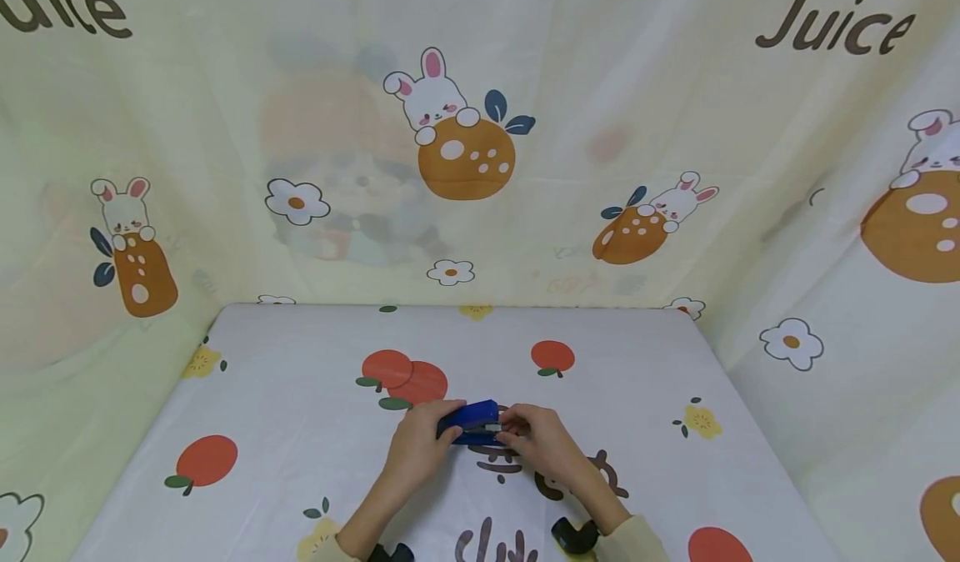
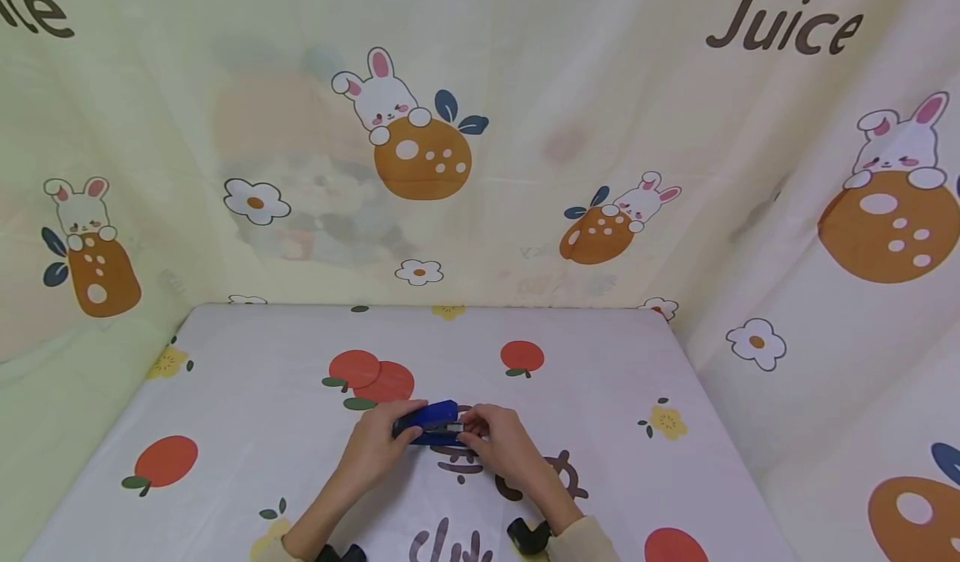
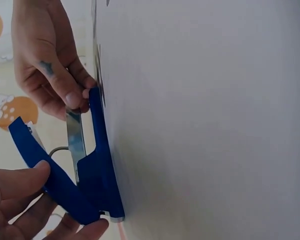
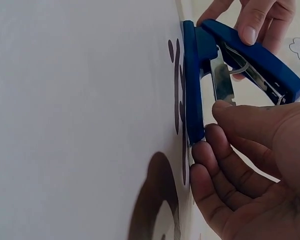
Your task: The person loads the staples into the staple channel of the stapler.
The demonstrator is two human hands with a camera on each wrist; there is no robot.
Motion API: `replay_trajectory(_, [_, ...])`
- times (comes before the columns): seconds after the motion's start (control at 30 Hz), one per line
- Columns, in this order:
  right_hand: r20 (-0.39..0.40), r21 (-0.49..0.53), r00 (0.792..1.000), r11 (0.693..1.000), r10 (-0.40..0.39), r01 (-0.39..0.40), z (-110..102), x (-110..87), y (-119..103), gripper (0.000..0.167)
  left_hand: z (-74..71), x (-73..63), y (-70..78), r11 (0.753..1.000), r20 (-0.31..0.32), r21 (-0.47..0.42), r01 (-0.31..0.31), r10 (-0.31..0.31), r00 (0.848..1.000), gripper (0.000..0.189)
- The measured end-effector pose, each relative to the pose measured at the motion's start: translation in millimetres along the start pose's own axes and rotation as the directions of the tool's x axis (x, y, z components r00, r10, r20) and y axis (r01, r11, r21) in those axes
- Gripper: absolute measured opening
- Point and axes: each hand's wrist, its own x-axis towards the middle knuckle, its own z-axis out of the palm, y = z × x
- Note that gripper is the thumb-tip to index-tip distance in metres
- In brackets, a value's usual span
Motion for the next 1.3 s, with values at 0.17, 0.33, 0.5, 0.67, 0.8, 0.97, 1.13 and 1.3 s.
replay_trajectory(0.17, [0.007,0.013,1.0,1.0,0.01,-0.01,0,0.8,0,0.012,2.3,-0.4,2.9,0.999,-0.002,0.05,0.005,-0.005,1.0,0.035])
replay_trajectory(0.33, [0.01,0.03,1.0,0.999,0.019,-0.019,-1,1.5,-1,0.013,3.7,0.0,4.9,0.996,-0.004,0.089,0.012,-0.012,1.0,0.035])
replay_trajectory(0.5, [0.014,0.033,1.0,0.999,0.016,-0.016,-2,2.4,-1,0.014,4.0,0.5,6.3,0.993,-0.002,0.12,0.008,-0.007,1.0,0.035])
replay_trajectory(0.67, [0.009,0.027,1.0,1.0,0.002,-0.003,-2,3.0,0,0.014,4.6,1.8,7.9,0.988,-0.003,0.157,-0.001,0.002,1.0,0.035])
replay_trajectory(0.8, [0.004,0.014,1.0,1.0,-0.006,0.006,-2,3.0,1,0.014,3.7,2.4,9.9,0.985,0.003,0.17,-0.002,0.002,1.0,0.035])
replay_trajectory(0.97, [0.004,0.005,1.0,1.0,-0.014,0.014,-4,3.4,0,0.014,3.2,4.0,10.9,0.984,-0.002,0.176,-0.006,0.007,1.0,0.036])
replay_trajectory(1.13, [0.01,0.002,1.0,1.0,-0.022,0.022,-5,3.5,-1,0.015,4.1,4.7,11.4,0.985,0.007,0.172,0.004,-0.005,1.0,0.036])
replay_trajectory(1.3, [0.016,0.003,1.0,1.0,-0.014,0.014,-6,3.4,-1,0.014,5.4,4.2,10.8,0.986,0.031,0.169,-0.005,0.0,1.0,0.036])
